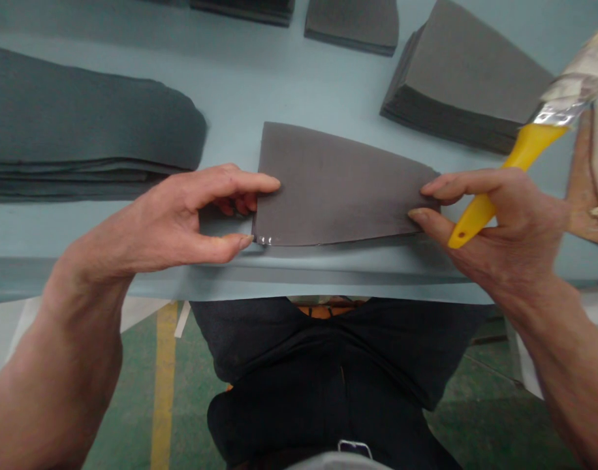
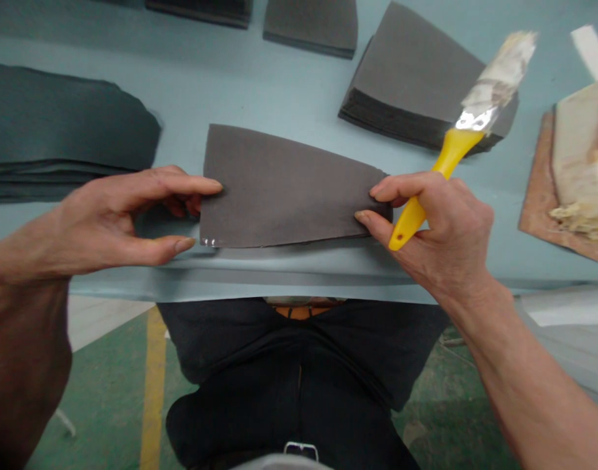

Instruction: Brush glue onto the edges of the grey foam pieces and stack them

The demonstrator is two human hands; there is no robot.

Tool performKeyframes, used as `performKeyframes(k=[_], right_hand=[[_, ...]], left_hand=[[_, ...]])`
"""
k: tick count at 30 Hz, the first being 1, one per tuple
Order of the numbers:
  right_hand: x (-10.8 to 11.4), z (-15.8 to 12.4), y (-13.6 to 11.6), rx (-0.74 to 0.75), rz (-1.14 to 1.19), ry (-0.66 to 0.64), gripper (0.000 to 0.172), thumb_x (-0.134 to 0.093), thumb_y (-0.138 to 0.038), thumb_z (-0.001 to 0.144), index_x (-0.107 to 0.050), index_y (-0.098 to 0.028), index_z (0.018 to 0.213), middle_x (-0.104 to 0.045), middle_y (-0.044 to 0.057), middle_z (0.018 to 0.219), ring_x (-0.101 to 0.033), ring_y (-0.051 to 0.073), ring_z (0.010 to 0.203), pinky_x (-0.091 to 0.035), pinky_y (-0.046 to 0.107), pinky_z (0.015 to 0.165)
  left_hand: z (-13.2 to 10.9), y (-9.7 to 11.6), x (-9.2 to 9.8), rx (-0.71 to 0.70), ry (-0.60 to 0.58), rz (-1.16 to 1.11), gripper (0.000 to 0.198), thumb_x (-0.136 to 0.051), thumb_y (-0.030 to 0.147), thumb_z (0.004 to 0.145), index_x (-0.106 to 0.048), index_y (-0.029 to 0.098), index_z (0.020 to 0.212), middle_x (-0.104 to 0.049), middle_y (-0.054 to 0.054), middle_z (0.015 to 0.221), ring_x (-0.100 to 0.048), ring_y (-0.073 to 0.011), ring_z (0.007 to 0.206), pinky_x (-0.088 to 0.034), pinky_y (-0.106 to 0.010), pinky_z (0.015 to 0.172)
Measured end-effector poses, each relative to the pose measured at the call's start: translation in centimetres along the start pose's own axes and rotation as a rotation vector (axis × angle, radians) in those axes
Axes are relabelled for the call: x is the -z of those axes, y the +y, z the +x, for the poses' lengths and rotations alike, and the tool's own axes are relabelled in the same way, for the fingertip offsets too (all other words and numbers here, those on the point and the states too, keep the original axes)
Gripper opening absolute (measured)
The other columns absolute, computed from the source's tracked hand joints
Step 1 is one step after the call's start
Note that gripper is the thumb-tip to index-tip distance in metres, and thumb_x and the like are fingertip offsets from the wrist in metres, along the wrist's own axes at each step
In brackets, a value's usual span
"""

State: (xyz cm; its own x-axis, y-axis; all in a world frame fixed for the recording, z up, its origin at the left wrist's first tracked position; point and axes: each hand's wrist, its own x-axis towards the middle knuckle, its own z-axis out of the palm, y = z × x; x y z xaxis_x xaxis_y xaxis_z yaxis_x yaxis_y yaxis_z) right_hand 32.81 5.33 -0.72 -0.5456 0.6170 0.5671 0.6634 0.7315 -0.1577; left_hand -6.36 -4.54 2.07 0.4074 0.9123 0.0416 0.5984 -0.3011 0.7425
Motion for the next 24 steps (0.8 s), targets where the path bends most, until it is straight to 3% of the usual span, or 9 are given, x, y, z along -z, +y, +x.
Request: performKeyframes(k=[7,12,14,18,24], right_hand=[[0.0,0.3,-0.3,0.037,0.018,0.023,0.028,-0.083,-0.050,0.091,-0.070,-0.026,0.099,-0.084,0.003,0.094,-0.081,0.026,0.083,-0.060,0.038,0.075],[0.0,0.2,-0.3,0.009,0.024,0.002,0.025,-0.083,-0.045,0.091,-0.069,-0.028,0.102,-0.084,0.001,0.097,-0.079,0.025,0.083,-0.059,0.040,0.079],[0.2,0.1,-0.4,-0.018,0.029,-0.034,0.023,-0.082,-0.045,0.093,-0.069,-0.029,0.104,-0.083,0.001,0.099,-0.078,0.026,0.086,-0.058,0.041,0.081],[0.5,0.0,-0.5,-0.070,0.039,-0.098,0.023,-0.079,-0.045,0.095,-0.067,-0.030,0.107,-0.081,0.001,0.100,-0.077,0.027,0.090,-0.057,0.044,0.086],[0.4,0.2,-0.7,-0.118,0.036,-0.142,0.021,-0.075,-0.047,0.096,-0.065,-0.031,0.105,-0.081,0.001,0.102,-0.078,0.028,0.094,-0.057,0.046,0.090]], left_hand=[[0.2,0.1,-0.5,-0.035,0.042,0.147,0.057,-0.073,0.052,0.099,-0.061,0.024,0.147,-0.065,0.000,0.118,-0.060,-0.0115,0.096,-0.052,-0.023,0.090],[0.0,1.8,-1.5,-0.096,0.198,0.334,0.057,-0.067,0.066,0.099,-0.067,0.021,0.133,-0.064,-0.007,0.118,-0.063,-0.0268,0.112,-0.053,-0.044,0.101],[0.0,2.7,-2.1,-0.095,0.245,0.368,0.050,-0.068,0.064,0.099,-0.068,0.024,0.129,-0.066,-0.008,0.127,-0.064,-0.0312,0.121,-0.050,-0.050,0.110],[0.7,3.9,-3.5,-0.126,0.261,0.391,0.032,-0.071,0.052,0.098,-0.067,0.032,0.123,-0.071,-0.001,0.135,-0.067,-0.0285,0.125,-0.050,-0.051,0.117],[1.8,4.1,-5.2,-0.088,0.269,0.380,0.035,-0.072,0.044,0.094,-0.066,0.035,0.127,-0.071,-0.004,0.139,-0.065,-0.0329,0.132,-0.049,-0.058,0.121]])
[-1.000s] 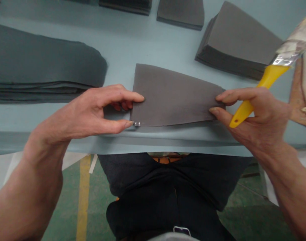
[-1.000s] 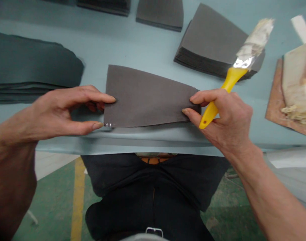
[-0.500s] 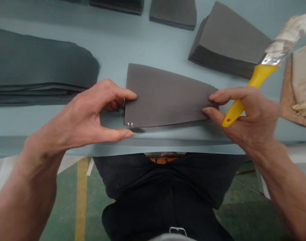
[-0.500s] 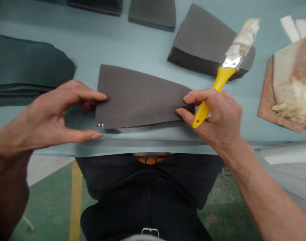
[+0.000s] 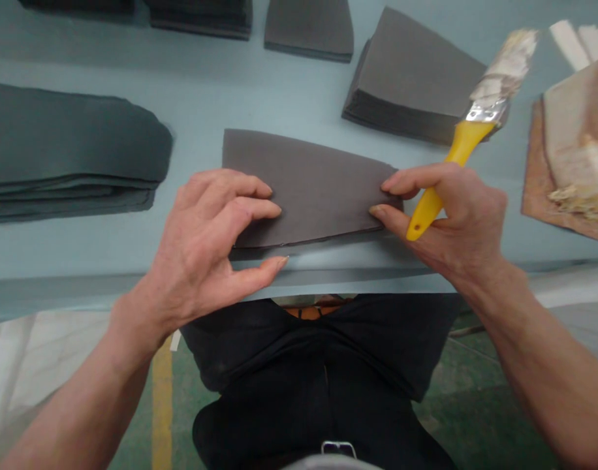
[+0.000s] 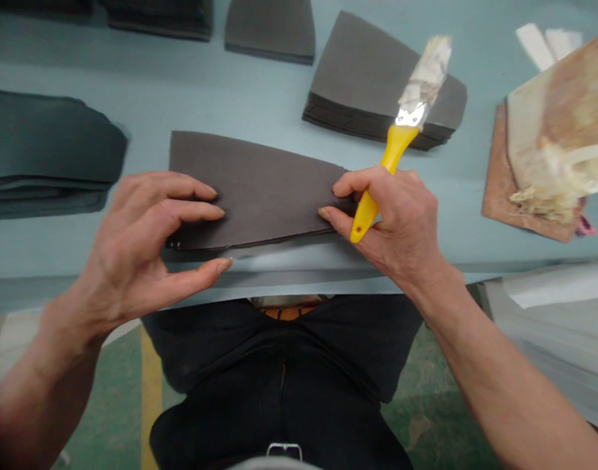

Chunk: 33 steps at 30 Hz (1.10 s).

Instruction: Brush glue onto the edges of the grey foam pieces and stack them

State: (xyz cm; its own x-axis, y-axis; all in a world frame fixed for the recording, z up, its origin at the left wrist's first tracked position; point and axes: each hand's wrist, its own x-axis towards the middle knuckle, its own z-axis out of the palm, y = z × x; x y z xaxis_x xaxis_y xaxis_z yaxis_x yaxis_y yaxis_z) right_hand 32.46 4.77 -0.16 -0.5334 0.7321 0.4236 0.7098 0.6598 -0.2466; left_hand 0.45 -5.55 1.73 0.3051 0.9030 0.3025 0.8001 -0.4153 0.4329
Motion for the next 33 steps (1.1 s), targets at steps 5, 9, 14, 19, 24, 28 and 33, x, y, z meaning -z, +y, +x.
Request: performKeyframes(k=[5,9,14,19,24,28,33], right_hand=[[-0.12,0.04,-0.05,-0.040,0.039,0.002,0.022,-0.077,-0.046,0.093,-0.065,-0.031,0.104,-0.081,0.001,0.103,-0.078,0.028,0.095,-0.056,0.046,0.092],[-0.19,0.08,0.06,-0.033,0.055,0.000,0.022,-0.078,-0.045,0.093,-0.065,-0.031,0.104,-0.081,0.001,0.103,-0.078,0.028,0.095,-0.057,0.046,0.091],[-0.36,0.04,0.09,-0.026,0.056,0.017,0.024,-0.078,-0.046,0.092,-0.065,-0.031,0.104,-0.081,0.001,0.102,-0.077,0.027,0.093,-0.057,0.045,0.090],[-0.38,-0.06,0.07,-0.031,0.026,0.017,0.024,-0.077,-0.047,0.093,-0.065,-0.031,0.105,-0.080,0.001,0.102,-0.076,0.027,0.092,-0.057,0.044,0.089],[-0.39,-0.08,0.11,-0.032,0.025,0.013,0.024,-0.078,-0.047,0.093,-0.064,-0.031,0.104,-0.079,0.001,0.101,-0.075,0.026,0.090,-0.058,0.044,0.090],[-0.53,-0.08,0.00,-0.037,0.020,0.014,0.022,-0.076,-0.046,0.094,-0.064,-0.031,0.105,-0.080,0.002,0.102,-0.076,0.027,0.094,-0.058,0.045,0.092],[-0.52,0.05,-0.22,-0.023,-0.008,0.019,0.020,-0.076,-0.045,0.096,-0.064,-0.030,0.102,-0.081,0.003,0.104,-0.076,0.027,0.096,-0.056,0.045,0.088]], left_hand=[[-0.10,0.02,-0.09,-0.021,0.008,0.031,0.030,-0.069,0.036,0.096,-0.064,0.032,0.125,-0.072,-0.006,0.137,-0.066,-0.0312,0.130,-0.049,-0.057,0.119],[-0.14,-0.15,0.06,-0.037,-0.001,0.029,0.024,-0.067,0.032,0.097,-0.065,0.032,0.121,-0.071,-0.005,0.136,-0.066,-0.0307,0.132,-0.049,-0.057,0.119],[-0.13,-0.21,-0.05,-0.025,0.009,0.011,0.023,-0.067,0.028,0.097,-0.066,0.033,0.119,-0.071,-0.004,0.136,-0.065,-0.0300,0.131,-0.049,-0.057,0.119],[-0.13,0.05,-0.27,-0.002,0.007,0.013,0.021,-0.066,0.030,0.096,-0.066,0.034,0.117,-0.070,-0.003,0.135,-0.065,-0.0311,0.131,-0.048,-0.057,0.118],[-0.34,0.13,-0.46,-0.005,0.034,0.035,0.023,-0.065,0.028,0.095,-0.065,0.032,0.118,-0.070,-0.005,0.135,-0.064,-0.0338,0.132,-0.048,-0.060,0.116],[-0.33,0.26,-0.45,0.006,0.021,0.029,0.024,-0.065,0.029,0.096,-0.064,0.034,0.119,-0.069,-0.005,0.136,-0.064,-0.0348,0.134,-0.047,-0.061,0.117],[-0.18,0.45,-0.33,-0.026,0.027,0.044,0.022,-0.064,0.027,0.098,-0.063,0.029,0.120,-0.070,-0.011,0.134,-0.065,-0.0390,0.133,-0.047,-0.064,0.114]])
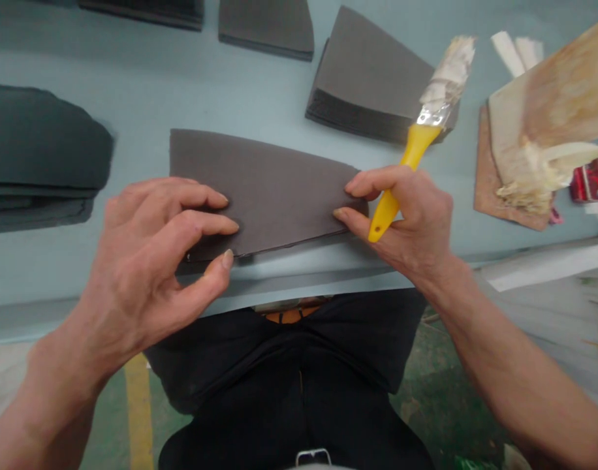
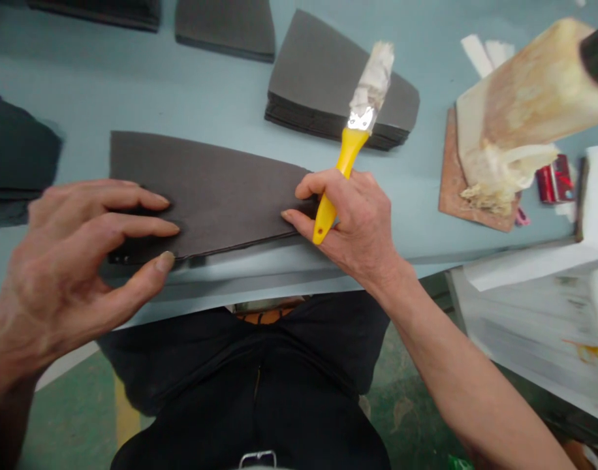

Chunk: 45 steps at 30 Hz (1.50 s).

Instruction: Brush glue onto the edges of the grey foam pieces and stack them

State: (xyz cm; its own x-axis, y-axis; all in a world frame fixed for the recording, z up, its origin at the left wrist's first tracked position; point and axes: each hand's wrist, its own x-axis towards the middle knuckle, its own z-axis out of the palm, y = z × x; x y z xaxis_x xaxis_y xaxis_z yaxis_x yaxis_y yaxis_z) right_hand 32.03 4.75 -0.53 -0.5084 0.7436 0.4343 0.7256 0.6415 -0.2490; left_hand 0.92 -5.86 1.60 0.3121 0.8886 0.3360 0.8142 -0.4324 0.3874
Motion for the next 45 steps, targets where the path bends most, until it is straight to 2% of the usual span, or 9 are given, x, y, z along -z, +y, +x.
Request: performKeyframes(k=[8,14,18,25,28,32,36,40,45], right_hand=[[0.1,0.3,-0.2,0.074,-0.025,0.029,0.016,-0.073,-0.042,0.100,-0.066,-0.029,0.105,-0.082,0.003,0.103,-0.076,0.026,0.092,-0.055,0.045,0.086],[-0.5,0.3,-0.1,0.043,-0.030,0.011,0.024,-0.070,-0.053,0.101,-0.067,-0.029,0.104,-0.081,0.003,0.102,-0.073,0.026,0.093,-0.051,0.043,0.088],[-0.5,0.4,-0.1,0.069,-0.038,0.007,0.027,-0.067,-0.055,0.103,-0.069,-0.029,0.106,-0.080,0.002,0.101,-0.071,0.026,0.092,-0.049,0.042,0.089],[-0.2,0.6,-0.1,0.070,-0.025,-0.046,0.025,-0.061,-0.052,0.107,-0.069,-0.029,0.112,-0.078,0.003,0.103,-0.070,0.027,0.097,-0.048,0.043,0.092],[-0.2,0.5,-0.1,0.075,-0.015,-0.059,0.025,-0.059,-0.050,0.108,-0.070,-0.028,0.114,-0.077,0.003,0.104,-0.070,0.027,0.099,-0.047,0.043,0.093],[-0.3,0.5,0.1,0.101,-0.007,-0.054,0.031,-0.054,-0.052,0.111,-0.070,-0.026,0.116,-0.076,0.004,0.102,-0.069,0.027,0.099,-0.047,0.043,0.093],[-0.6,0.5,0.3,0.128,-0.019,-0.010,0.037,-0.052,-0.056,0.111,-0.070,-0.024,0.113,-0.077,0.003,0.099,-0.069,0.025,0.095,-0.046,0.041,0.091],[-1.2,0.1,0.3,0.152,-0.042,0.091,0.033,-0.059,-0.055,0.108,-0.068,-0.024,0.108,-0.078,0.002,0.097,-0.069,0.024,0.091,-0.046,0.039,0.088],[-1.2,-0.2,0.1,0.202,-0.005,0.212,0.023,-0.065,-0.048,0.106,-0.063,-0.025,0.101,-0.081,0.003,0.097,-0.071,0.024,0.089,-0.046,0.041,0.085]], left_hand=[[1.0,-0.3,0.7,0.060,-0.030,0.048,0.026,-0.061,0.046,0.101,-0.068,0.035,0.123,-0.072,-0.007,0.137,-0.066,-0.0401,0.130,-0.044,-0.067,0.116],[3.7,1.6,-0.2,-0.141,-0.059,0.101,0.034,-0.055,0.047,0.106,-0.065,0.025,0.131,-0.069,-0.012,0.142,-0.066,-0.0399,0.128,-0.051,-0.060,0.108],[4.4,2.9,-1.8,-0.170,-0.127,0.169,0.042,-0.049,0.045,0.107,-0.061,0.024,0.142,-0.068,-0.014,0.146,-0.067,-0.0423,0.125,-0.055,-0.061,0.102],[3.6,4.7,-3.1,-0.111,-0.236,0.271,0.057,-0.047,0.038,0.108,-0.042,0.025,0.163,-0.051,-0.020,0.169,-0.048,-0.0497,0.156,-0.050,-0.071,0.116],[3.1,5.3,-3.3,-0.061,-0.274,0.296,0.064,-0.050,0.042,0.107,-0.034,0.027,0.168,-0.043,-0.019,0.175,-0.040,-0.0476,0.162,-0.044,-0.071,0.124],[2.7,5.7,-3.5,-0.022,-0.278,0.292,0.065,-0.053,0.041,0.107,-0.036,0.029,0.168,-0.034,-0.015,0.180,-0.031,-0.0449,0.167,-0.032,-0.068,0.134],[2.7,6.0,-3.6,0.030,-0.310,0.302,0.067,-0.061,0.038,0.104,-0.040,0.026,0.167,-0.031,-0.014,0.181,-0.026,-0.0424,0.169,-0.025,-0.065,0.138],[2.7,6.3,-3.9,0.016,-0.310,0.340,0.078,-0.076,0.042,0.097,-0.042,0.025,0.165,-0.034,-0.015,0.180,-0.031,-0.0443,0.167,-0.031,-0.066,0.135],[2.4,6.2,-4.4,-0.044,-0.251,0.393,0.073,-0.069,0.050,0.101,-0.044,0.024,0.165,-0.039,-0.015,0.177,-0.039,-0.0421,0.164,-0.038,-0.063,0.132]])
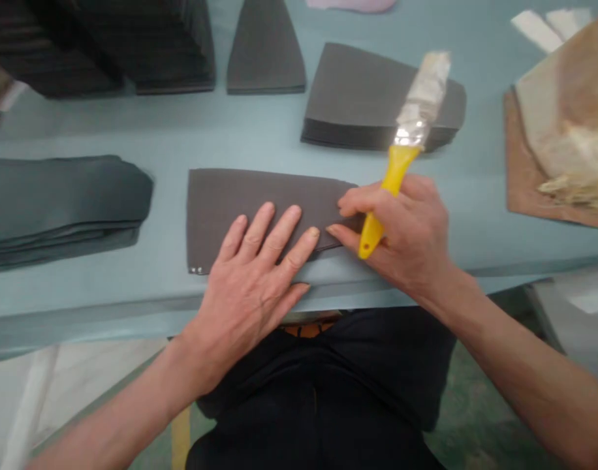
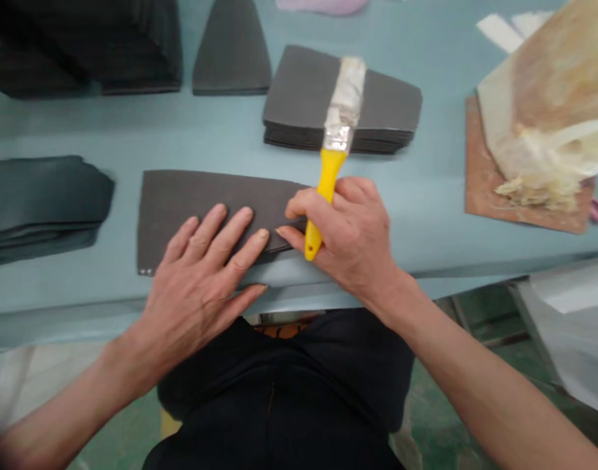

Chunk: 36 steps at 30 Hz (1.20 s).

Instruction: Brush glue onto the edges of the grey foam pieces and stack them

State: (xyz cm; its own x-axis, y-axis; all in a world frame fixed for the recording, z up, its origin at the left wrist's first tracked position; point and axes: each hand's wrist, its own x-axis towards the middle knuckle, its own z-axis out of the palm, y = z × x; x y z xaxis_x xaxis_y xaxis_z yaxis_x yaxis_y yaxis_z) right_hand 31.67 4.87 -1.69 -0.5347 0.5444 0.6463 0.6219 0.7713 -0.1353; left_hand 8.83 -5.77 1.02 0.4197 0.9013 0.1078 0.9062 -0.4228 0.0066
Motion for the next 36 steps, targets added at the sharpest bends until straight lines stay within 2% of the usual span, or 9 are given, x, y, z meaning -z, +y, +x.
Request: performKeyframes(k=[6,13,20,24,28,32,36], right_hand=[[0.3,0.1,0.4,0.061,0.047,-0.009,0.023,-0.081,-0.036,0.096,-0.062,-0.026,0.104,-0.084,0.003,0.103,-0.077,0.027,0.093,-0.051,0.043,0.089],[0.3,0.1,0.6,0.121,0.047,-0.007,0.026,-0.085,-0.030,0.093,-0.062,-0.022,0.104,-0.085,0.007,0.103,-0.081,0.027,0.093,-0.054,0.042,0.090],[1.4,1.0,0.0,0.174,-0.032,-0.038,0.025,-0.085,-0.026,0.092,-0.062,-0.023,0.100,-0.085,0.006,0.100,-0.081,0.026,0.087,-0.056,0.040,0.085],[1.5,1.6,-1.8,0.112,0.015,-0.003,0.022,-0.082,-0.018,0.093,-0.062,-0.023,0.102,-0.085,0.008,0.108,-0.082,0.024,0.096,-0.061,0.038,0.095],[0.3,1.4,-3.5,0.055,0.121,-0.040,0.017,-0.078,-0.015,0.096,-0.064,-0.020,0.104,-0.084,0.013,0.117,-0.082,0.023,0.107,-0.064,0.034,0.098],[-0.7,0.6,-3.8,0.037,0.163,-0.040,0.017,-0.076,-0.011,0.096,-0.065,-0.018,0.107,-0.083,0.014,0.118,-0.082,0.025,0.114,-0.066,0.037,0.103],[-1.1,0.0,-3.7,0.030,0.165,-0.030,0.019,-0.077,-0.012,0.095,-0.065,-0.021,0.106,-0.083,0.012,0.121,-0.081,0.027,0.116,-0.068,0.041,0.101]], left_hand=[[-0.1,-0.1,-0.4,-0.020,0.034,0.027,0.077,-0.070,0.057,0.099,-0.045,0.025,0.165,-0.042,-0.011,0.177,-0.042,-0.0406,0.162,-0.043,-0.061,0.129],[-0.1,0.1,-0.5,-0.002,0.069,-0.029,0.078,-0.070,0.061,0.097,-0.048,0.026,0.163,-0.044,-0.010,0.176,-0.042,-0.0398,0.162,-0.044,-0.065,0.129],[0.0,0.0,-0.6,0.008,0.101,-0.064,0.080,-0.077,0.061,0.093,-0.052,0.026,0.160,-0.048,-0.010,0.173,-0.045,-0.0393,0.160,-0.045,-0.064,0.129],[0.0,0.1,-0.9,0.003,0.118,-0.072,0.081,-0.078,0.060,0.092,-0.052,0.025,0.160,-0.048,-0.010,0.173,-0.045,-0.0386,0.160,-0.046,-0.063,0.129],[0.0,0.1,-1.2,0.002,0.115,-0.065,0.084,-0.074,0.060,0.095,-0.049,0.017,0.162,-0.047,-0.010,0.174,-0.044,-0.0374,0.160,-0.043,-0.061,0.131],[0.0,0.1,-1.2,-0.005,0.105,-0.052,0.082,-0.069,0.057,0.099,-0.045,0.012,0.164,-0.044,-0.011,0.175,-0.042,-0.0363,0.161,-0.042,-0.060,0.133],[0.0,0.2,-0.9,0.004,0.108,-0.052,0.083,-0.069,0.054,0.101,-0.043,0.007,0.164,-0.045,-0.012,0.174,-0.043,-0.0349,0.161,-0.044,-0.057,0.132]])
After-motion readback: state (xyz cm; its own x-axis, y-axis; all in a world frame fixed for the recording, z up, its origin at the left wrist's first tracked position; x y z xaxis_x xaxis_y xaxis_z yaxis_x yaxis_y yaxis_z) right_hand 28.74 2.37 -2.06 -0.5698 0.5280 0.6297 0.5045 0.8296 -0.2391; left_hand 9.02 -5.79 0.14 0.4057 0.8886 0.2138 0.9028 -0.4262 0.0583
